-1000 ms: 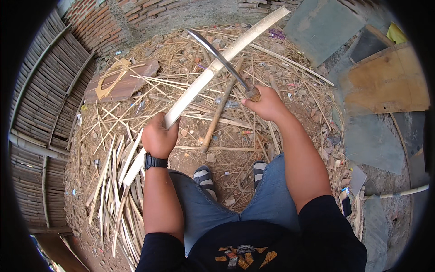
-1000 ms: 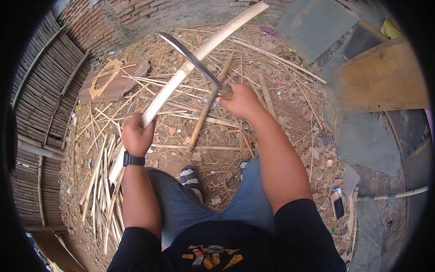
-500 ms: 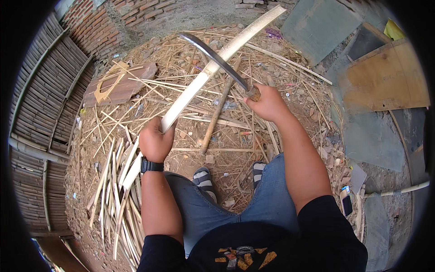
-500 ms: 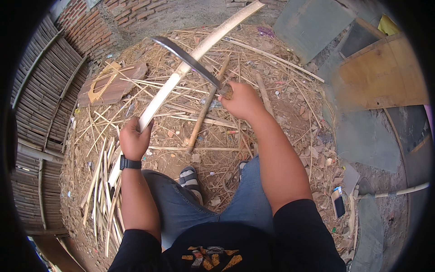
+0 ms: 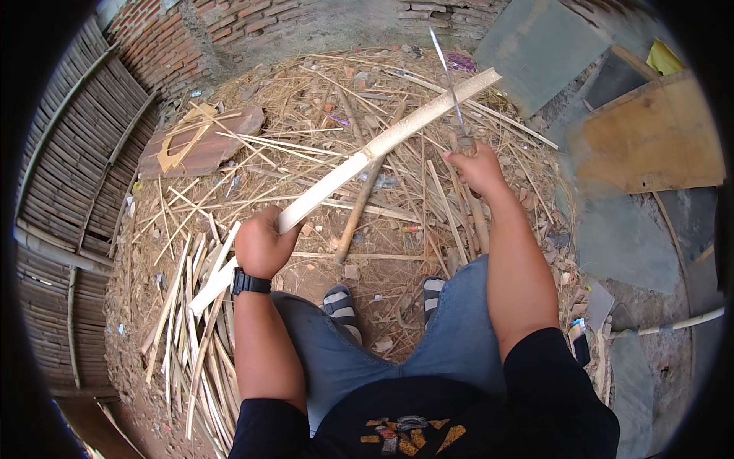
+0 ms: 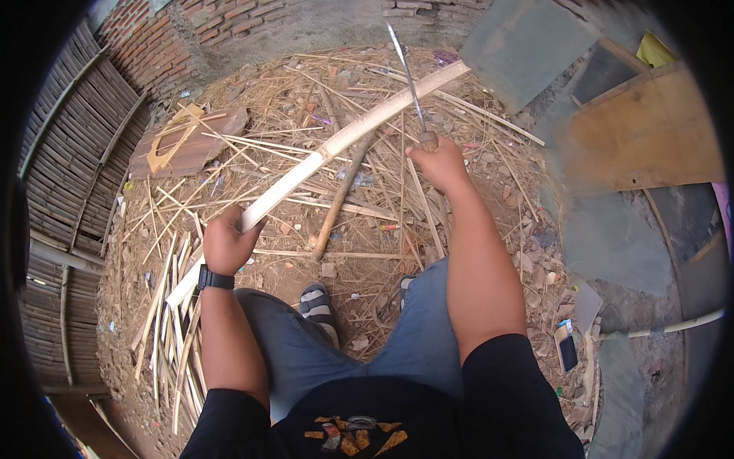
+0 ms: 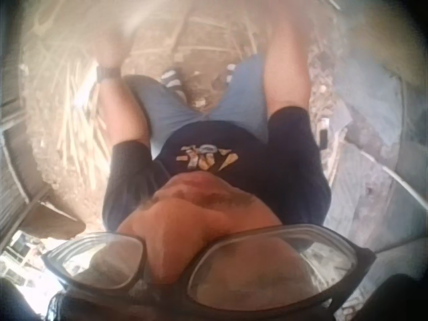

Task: The person sits on the ground and uses a curved knife to shave thin strips off a long piece of bamboo. They hold the bamboo with their left hand and repeatedly draw the knife along its length to remove the outer layer, creating a pile of shavings on the floor.

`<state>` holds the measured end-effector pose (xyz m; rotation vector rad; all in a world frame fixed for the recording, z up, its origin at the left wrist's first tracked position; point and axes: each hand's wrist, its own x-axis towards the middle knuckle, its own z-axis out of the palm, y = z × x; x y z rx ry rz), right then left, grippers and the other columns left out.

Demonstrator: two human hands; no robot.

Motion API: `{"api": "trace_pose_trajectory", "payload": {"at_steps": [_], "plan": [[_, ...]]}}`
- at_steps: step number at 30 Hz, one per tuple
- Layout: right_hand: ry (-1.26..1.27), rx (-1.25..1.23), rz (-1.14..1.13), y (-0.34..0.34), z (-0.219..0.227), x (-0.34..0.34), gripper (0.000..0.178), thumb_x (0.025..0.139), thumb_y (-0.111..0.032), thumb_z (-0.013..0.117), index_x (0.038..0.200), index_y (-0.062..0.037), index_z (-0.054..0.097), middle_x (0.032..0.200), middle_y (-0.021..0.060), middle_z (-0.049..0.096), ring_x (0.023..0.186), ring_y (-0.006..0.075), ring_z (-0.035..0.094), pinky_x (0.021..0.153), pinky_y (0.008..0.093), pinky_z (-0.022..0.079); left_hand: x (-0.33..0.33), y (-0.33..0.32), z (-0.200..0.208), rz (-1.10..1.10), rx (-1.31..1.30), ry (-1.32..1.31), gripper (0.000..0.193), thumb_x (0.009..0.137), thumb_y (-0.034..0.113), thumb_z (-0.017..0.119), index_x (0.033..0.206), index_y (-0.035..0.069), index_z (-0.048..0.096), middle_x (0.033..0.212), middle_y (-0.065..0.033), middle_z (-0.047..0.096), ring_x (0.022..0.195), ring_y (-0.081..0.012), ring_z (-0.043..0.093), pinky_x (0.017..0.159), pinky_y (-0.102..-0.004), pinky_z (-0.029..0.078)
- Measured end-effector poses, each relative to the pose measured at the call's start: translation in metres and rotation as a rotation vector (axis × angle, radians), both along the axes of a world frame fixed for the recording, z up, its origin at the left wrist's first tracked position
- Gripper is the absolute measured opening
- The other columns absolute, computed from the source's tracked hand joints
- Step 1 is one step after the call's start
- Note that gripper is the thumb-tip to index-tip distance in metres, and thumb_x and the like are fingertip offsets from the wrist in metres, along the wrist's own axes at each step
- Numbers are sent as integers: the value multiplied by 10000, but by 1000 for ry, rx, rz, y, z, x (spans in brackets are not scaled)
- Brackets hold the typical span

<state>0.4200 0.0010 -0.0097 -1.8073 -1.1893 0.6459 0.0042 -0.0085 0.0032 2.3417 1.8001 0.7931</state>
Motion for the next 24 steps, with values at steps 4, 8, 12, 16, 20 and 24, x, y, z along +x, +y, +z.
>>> {"api": "trace_pose_trajectory", "payload": {"at_steps": [4, 8, 12, 16, 20, 24], "plan": [[-416, -29, 297, -11, 15, -42, 495, 851, -397, 817, 1214, -74, 721, 1006, 210, 751, 1000, 379, 723, 882, 466, 555, 9, 7, -7, -12, 4, -98, 356, 804, 350, 866, 781, 50, 675, 709, -180, 682, 653, -397, 666, 603, -468, 523], [-563, -56, 425, -24, 45, -67, 527, 834, -427, 828, 1227, -91, 729, 995, 225, 747, 984, 380, 726, 880, 478, 560, 2, 5, -7, 2, -18, -82, 394, 813, 364, 860, 751, 44, 638, 701, -186, 675, 644, -406, 659, 593, -477, 517], [-259, 16, 142, 3, 13, -10, 480, 869, -390, 807, 1192, -44, 729, 1027, 220, 753, 987, 363, 729, 874, 456, 548, -1, 6, -3, 8, 25, -56, 376, 818, 378, 855, 781, 51, 673, 702, -180, 681, 650, -402, 668, 604, -476, 526], [-34, -14, -48, 8, 1, 5, 460, 887, -380, 799, 1167, -22, 726, 1065, 209, 753, 1022, 363, 726, 892, 453, 546, 2, 8, -3, -7, 9, -79, 370, 823, 391, 854, 814, 53, 704, 707, -180, 689, 653, -397, 677, 613, -475, 535], [-286, -21, 202, -12, 19, -31, 481, 877, -414, 806, 1178, -45, 736, 991, 216, 756, 989, 385, 731, 903, 455, 551, 6, 8, -7, -12, -24, -92, 376, 822, 388, 862, 810, 48, 702, 712, -186, 694, 655, -393, 682, 613, -468, 533], [-500, -142, 502, -23, 42, -60, 591, 842, -468, 834, 1225, -30, 731, 1032, 243, 755, 995, 394, 735, 911, 456, 559, 6, 3, -4, -9, -43, -86, 386, 814, 381, 871, 790, 49, 677, 711, -185, 689, 653, -393, 679, 608, -469, 526]]}}
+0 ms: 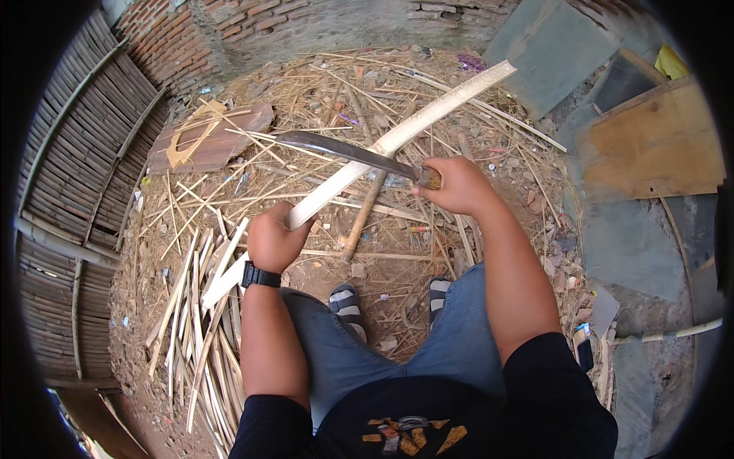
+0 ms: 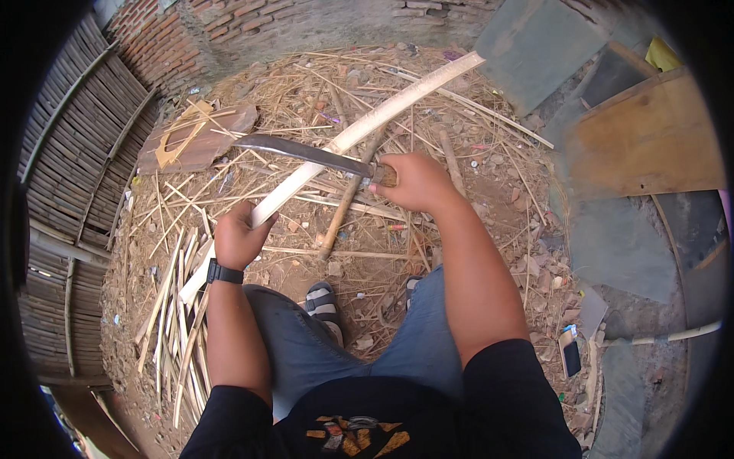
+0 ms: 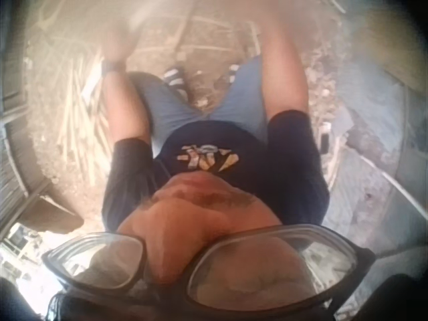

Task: The person sits on the ground and uses a curved knife to shave thin strips off a long piece of bamboo. They hold the bamboo with their left hand and repeatedly draw the knife along its length to remove the outer layer, creating a pile of shavings on the floor.

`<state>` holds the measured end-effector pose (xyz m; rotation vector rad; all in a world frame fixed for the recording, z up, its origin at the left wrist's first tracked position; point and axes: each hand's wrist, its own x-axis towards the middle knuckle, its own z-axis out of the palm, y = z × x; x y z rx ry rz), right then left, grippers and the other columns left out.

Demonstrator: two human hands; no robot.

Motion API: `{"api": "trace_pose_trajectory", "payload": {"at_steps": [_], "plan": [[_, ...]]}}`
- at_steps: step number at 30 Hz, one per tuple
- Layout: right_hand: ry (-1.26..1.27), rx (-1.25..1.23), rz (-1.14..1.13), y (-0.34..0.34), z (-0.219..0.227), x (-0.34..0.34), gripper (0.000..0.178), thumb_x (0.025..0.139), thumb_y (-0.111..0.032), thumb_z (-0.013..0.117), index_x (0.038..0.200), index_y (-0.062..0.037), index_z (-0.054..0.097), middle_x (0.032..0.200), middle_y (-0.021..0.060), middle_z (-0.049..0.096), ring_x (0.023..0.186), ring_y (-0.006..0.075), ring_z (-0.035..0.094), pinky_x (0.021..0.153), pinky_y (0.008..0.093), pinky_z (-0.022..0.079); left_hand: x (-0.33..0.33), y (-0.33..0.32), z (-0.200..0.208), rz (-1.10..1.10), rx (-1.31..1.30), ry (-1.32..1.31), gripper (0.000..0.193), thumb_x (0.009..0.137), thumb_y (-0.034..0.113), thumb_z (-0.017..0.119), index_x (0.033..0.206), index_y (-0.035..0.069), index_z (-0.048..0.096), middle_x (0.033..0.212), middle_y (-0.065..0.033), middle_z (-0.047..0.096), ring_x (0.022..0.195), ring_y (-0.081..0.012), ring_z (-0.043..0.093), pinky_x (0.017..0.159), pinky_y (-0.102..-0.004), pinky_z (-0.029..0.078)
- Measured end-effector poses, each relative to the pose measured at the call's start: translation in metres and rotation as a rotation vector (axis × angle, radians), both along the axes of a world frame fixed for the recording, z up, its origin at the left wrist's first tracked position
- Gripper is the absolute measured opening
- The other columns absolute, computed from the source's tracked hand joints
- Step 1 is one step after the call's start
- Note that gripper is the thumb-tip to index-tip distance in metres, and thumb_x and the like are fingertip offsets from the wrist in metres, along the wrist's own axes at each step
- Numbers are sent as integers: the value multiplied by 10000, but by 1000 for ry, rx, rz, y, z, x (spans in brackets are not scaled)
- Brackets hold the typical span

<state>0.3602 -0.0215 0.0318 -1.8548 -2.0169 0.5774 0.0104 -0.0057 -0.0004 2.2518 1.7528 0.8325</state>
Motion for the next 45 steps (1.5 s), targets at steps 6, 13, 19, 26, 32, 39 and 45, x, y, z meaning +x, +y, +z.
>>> {"api": "trace_pose_trajectory", "payload": {"at_steps": [6, 13, 19, 26, 32, 39, 45], "plan": [[184, 92, -310, 24, -29, 54, 806, 841, -498, 828, 1384, 58, 617, 1172, 283, 731, 1124, 370, 717, 991, 445, 544, 4, -8, 14, 37, 149, 169, 314, 807, 347, 839, 864, 84, 675, 762, -139, 701, 693, -378, 688, 626, -484, 539], [318, 226, -177, 1, -25, 63, 603, 856, -440, 853, 1233, 7, 704, 1052, 178, 766, 988, 287, 726, 902, 420, 545, 47, -29, 59, -75, 303, 254, 236, 777, 258, 807, 890, 113, 659, 806, -98, 704, 734, -340, 704, 667, -472, 551], [574, 204, -507, -5, -30, 95, 533, 879, -415, 851, 1186, -4, 708, 966, 106, 765, 875, 228, 705, 812, 383, 551, 86, -35, 110, -190, 479, 346, 205, 815, 237, 793, 886, 112, 645, 791, -86, 696, 728, -333, 702, 663, -465, 553], [188, 258, -273, -3, -46, 75, 603, 850, -399, 861, 1250, 18, 688, 1081, 171, 766, 1016, 278, 729, 941, 394, 538, 115, -10, 60, -173, 439, 322, 176, 871, 252, 726, 870, 102, 633, 811, -84, 703, 745, -316, 712, 717, -452, 561], [203, 232, -340, 24, -88, 89, 538, 887, -340, 845, 1238, 37, 689, 1085, 164, 746, 1046, 275, 691, 968, 395, 514, 107, 12, 6, -165, 271, 286, 230, 901, 310, 721, 891, 97, 636, 844, -95, 718, 782, -334, 726, 743, -471, 565], [164, 171, -250, 28, -64, 50, 567, 874, -430, 839, 1217, 1, 706, 1052, 166, 768, 984, 292, 728, 897, 402, 538, 88, 8, 21, -120, 199, 212, 288, 855, 331, 797, 933, 92, 656, 860, -103, 728, 796, -337, 729, 741, -480, 569], [444, 155, -467, 28, -80, 56, 392, 876, -355, 860, 1057, -41, 710, 823, 23, 690, 723, 147, 618, 708, 325, 505, 63, -6, 34, -184, 247, 169, 182, 864, 214, 723, 930, 60, 649, 872, -112, 722, 829, -315, 722, 768, -447, 560]]}}
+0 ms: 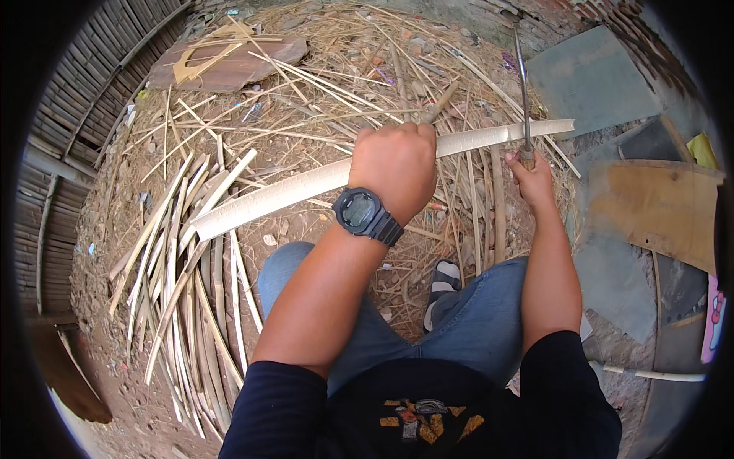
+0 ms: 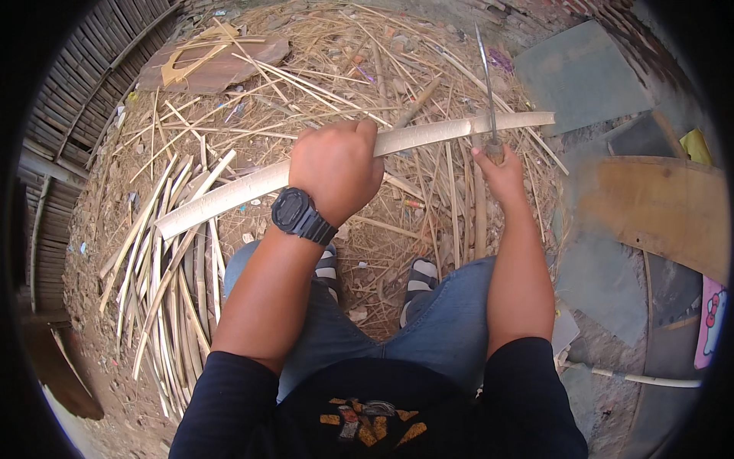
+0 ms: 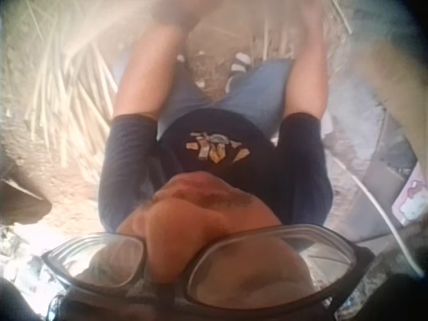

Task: The person sits on the ground and uses a curved knife to shave thin strips off a long piece of bamboo. They hold the bamboo with their left hand and repeatedly draw the knife along its length to remove the outer layer, creating a pile of shavings on the floor.

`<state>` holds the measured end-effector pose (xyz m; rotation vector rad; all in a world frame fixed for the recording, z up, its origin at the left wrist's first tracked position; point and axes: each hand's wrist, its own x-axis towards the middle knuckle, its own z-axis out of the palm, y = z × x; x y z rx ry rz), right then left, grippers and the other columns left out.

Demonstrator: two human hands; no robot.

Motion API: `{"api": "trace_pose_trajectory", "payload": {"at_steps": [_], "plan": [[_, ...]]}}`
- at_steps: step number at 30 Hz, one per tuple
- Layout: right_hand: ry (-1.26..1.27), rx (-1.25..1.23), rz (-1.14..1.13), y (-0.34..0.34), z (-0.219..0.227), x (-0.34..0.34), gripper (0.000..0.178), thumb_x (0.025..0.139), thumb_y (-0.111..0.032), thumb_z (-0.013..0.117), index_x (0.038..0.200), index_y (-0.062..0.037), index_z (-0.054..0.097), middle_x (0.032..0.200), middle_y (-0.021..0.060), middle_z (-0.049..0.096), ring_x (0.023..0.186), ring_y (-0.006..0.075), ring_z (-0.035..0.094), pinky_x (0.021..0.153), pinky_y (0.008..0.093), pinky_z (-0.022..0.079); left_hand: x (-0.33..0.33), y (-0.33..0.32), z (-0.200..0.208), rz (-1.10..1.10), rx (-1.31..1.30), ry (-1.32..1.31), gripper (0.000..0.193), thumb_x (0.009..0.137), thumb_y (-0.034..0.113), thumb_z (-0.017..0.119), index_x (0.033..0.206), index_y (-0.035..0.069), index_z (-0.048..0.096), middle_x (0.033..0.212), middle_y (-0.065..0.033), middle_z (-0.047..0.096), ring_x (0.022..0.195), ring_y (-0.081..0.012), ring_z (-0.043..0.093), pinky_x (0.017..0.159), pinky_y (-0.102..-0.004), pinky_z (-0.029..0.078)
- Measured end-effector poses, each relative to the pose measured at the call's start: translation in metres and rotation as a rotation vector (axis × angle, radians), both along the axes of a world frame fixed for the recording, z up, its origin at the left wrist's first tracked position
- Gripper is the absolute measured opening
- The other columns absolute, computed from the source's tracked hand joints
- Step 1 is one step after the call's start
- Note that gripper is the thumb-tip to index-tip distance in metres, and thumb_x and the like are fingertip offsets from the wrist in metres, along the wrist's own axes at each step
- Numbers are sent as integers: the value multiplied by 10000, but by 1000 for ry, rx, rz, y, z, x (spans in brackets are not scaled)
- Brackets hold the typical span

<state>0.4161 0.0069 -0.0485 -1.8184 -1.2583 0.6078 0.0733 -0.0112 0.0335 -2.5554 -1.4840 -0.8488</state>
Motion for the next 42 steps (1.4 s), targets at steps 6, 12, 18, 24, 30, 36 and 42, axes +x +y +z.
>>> {"api": "trace_pose_trajectory", "payload": {"at_steps": [6, 12, 18, 24, 30, 36, 42], "plan": [[18, 169, 97, -2, 19, -51, 326, 906, -326, 848, 961, -65, 660, 757, -15, 622, 642, 101, 542, 615, 277, 448, -14, -9, 8, -54, 64, -38, 109, 868, 117, 639, 954, 51, 636, 892, -101, 694, 828, -303, 710, 762, -442, 559], [417, 256, 148, 0, 14, -67, 290, 936, -280, 823, 950, -80, 614, 756, -1, 610, 659, 113, 565, 627, 275, 472, 1, -19, 0, -30, 59, 8, 127, 902, 97, 620, 1025, 63, 622, 911, -78, 670, 833, -264, 715, 733, -423, 569], [475, 306, 139, 1, 18, -75, 261, 946, -243, 812, 952, -71, 615, 751, 9, 615, 622, 121, 582, 604, 288, 488, 8, -18, 1, -41, 77, -17, 131, 908, 103, 619, 1035, 73, 623, 908, -71, 669, 833, -264, 712, 727, -421, 565], [214, 247, 133, 3, 16, -57, 339, 929, -335, 829, 1015, -57, 655, 775, -7, 640, 655, 96, 600, 624, 280, 489, 22, -22, 17, -48, 122, 70, 141, 907, 108, 621, 1044, 78, 626, 906, -70, 670, 843, -264, 710, 732, -417, 562], [179, 176, 99, -1, 15, -34, 427, 906, -423, 839, 1056, -50, 696, 815, -2, 676, 689, 100, 604, 667, 287, 493, 53, -22, 32, -29, 200, 253, 127, 922, 132, 617, 1043, 93, 619, 915, -49, 674, 843, -241, 721, 742, -404, 568], [41, 210, 74, -11, 22, -6, 512, 905, -472, 825, 1103, -16, 701, 937, 81, 747, 858, 189, 693, 809, 351, 532, 78, -16, 55, -36, 326, 421, 117, 945, 170, 625, 1034, 113, 675, 896, -26, 686, 769, -216, 735, 680, -379, 567], [-132, 96, 47, -16, 11, 16, 669, 888, -508, 814, 1291, 8, 675, 1177, 219, 748, 1133, 326, 718, 971, 438, 541, 102, -5, 57, -27, 266, 505, 116, 955, 142, 598, 1061, 95, 608, 932, -57, 695, 810, -238, 751, 704, -385, 598]]}}
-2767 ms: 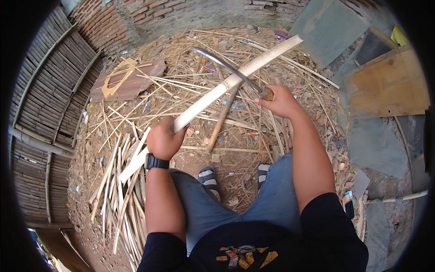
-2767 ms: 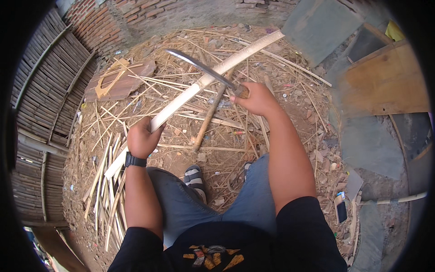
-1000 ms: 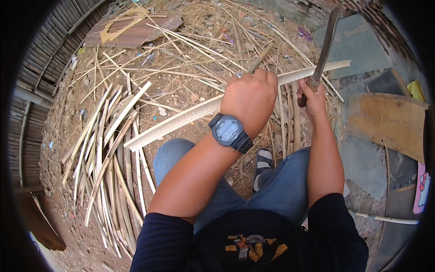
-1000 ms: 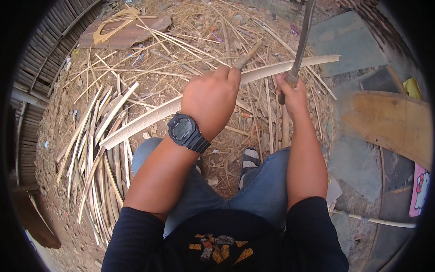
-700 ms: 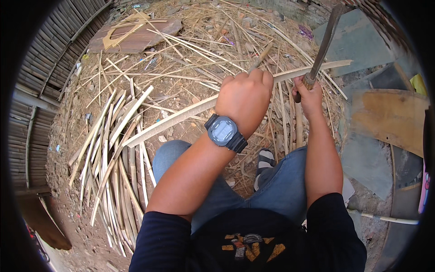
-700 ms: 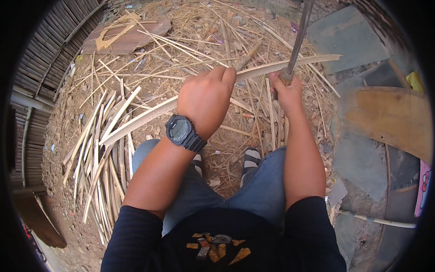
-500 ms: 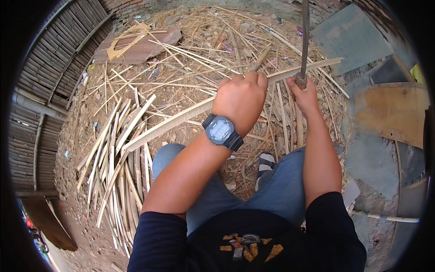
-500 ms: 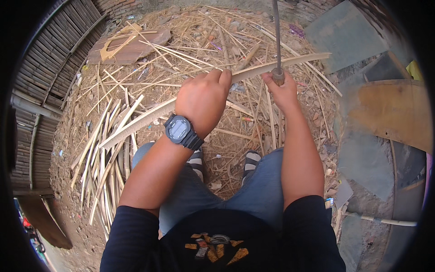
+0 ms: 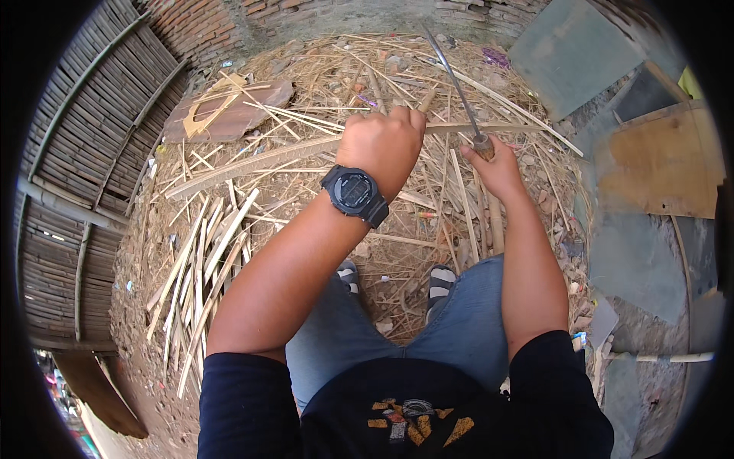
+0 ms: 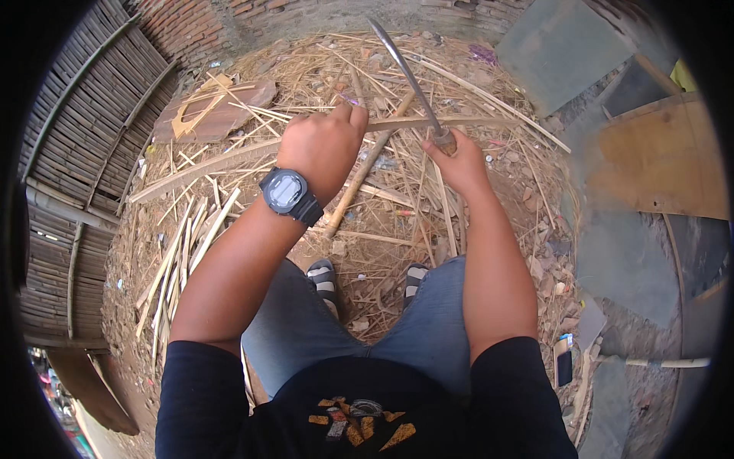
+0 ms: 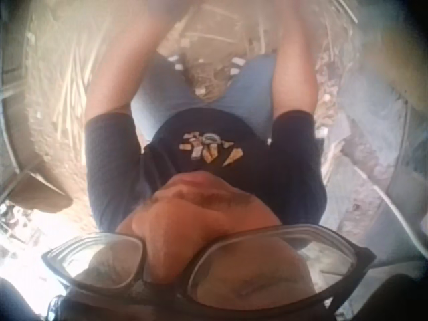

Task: The person sits on the ground and uses a curved knife to shave thin strips off a long piece of bamboo. They hold the bamboo with their left hand and repeatedly draw the knife along its length to remove the outer layer, creating a pile of shavings on the floor.

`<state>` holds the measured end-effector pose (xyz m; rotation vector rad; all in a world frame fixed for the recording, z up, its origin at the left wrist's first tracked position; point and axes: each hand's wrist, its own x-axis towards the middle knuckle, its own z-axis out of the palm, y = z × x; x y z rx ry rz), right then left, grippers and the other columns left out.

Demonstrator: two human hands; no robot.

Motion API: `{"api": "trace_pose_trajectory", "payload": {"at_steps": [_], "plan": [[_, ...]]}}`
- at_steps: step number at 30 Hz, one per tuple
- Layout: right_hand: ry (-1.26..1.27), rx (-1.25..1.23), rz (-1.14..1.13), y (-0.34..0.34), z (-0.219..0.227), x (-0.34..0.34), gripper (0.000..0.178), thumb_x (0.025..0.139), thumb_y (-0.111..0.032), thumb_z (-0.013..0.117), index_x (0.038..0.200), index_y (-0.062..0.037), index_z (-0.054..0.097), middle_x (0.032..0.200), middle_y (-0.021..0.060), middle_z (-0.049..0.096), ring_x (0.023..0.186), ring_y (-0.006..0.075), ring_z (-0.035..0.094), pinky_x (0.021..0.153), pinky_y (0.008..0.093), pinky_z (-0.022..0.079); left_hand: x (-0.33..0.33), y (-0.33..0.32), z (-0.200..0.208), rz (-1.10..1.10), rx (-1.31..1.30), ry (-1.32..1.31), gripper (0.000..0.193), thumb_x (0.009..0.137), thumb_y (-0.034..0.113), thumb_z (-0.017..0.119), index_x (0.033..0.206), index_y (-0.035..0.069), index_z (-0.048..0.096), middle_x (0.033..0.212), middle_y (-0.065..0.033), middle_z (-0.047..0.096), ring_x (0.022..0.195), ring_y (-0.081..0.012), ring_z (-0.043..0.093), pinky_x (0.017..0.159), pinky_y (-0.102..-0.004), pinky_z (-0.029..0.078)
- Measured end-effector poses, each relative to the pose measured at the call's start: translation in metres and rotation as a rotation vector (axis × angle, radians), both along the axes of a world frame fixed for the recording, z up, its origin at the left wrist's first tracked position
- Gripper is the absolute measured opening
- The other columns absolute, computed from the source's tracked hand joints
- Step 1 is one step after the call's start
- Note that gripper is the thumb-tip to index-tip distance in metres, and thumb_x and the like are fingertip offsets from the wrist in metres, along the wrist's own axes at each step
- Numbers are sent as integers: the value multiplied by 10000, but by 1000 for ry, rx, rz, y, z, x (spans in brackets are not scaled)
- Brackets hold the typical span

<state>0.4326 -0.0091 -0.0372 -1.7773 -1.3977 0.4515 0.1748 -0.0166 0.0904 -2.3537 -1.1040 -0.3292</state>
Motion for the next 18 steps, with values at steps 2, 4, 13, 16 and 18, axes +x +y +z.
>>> {"api": "trace_pose_trajectory", "payload": {"at_steps": [2, 4, 13, 16, 18], "plan": [[-63, -58, 30, -5, 5, 10, 713, 880, -512, 813, 1337, 11, 654, 1219, 246, 729, 1173, 360, 700, 1004, 458, 531, 5, 4, -13, 17, -43, 16, 117, 970, 148, 597, 1076, 97, 599, 944, -58, 703, 822, -238, 757, 707, -391, 603], [-96, -122, 63, -4, 4, 11, 737, 871, -510, 815, 1356, 17, 643, 1236, 261, 720, 1189, 379, 693, 1018, 465, 526, 7, 3, -27, 50, -89, -2, 110, 974, 150, 596, 1073, 100, 598, 946, -58, 705, 825, -240, 758, 707, -389, 605], [-316, -334, 124, 2, -23, -3, 731, 851, -502, 825, 1355, -2, 650, 1239, 247, 722, 1180, 387, 694, 1016, 453, 526, -17, 25, -99, 125, -340, -223, 97, 979, 110, 589, 1073, 90, 602, 957, -92, 723, 829, -296, 766, 686, -429, 613], [-305, -423, 190, 11, 2, -32, 749, 850, -504, 826, 1372, 0, 641, 1255, 248, 716, 1184, 393, 691, 1022, 454, 523, -39, 33, -101, 231, -418, -203, 110, 980, 113, 587, 1083, 88, 618, 978, -97, 736, 850, -301, 768, 714, -436, 612], [-341, -345, 213, 10, 0, -38, 759, 848, -510, 828, 1379, -1, 637, 1252, 243, 718, 1179, 394, 692, 1022, 455, 523, -54, 27, -94, 257, -478, -215, 113, 977, 123, 585, 1064, 82, 644, 992, -104, 745, 878, -304, 768, 744, -447, 607]]}}
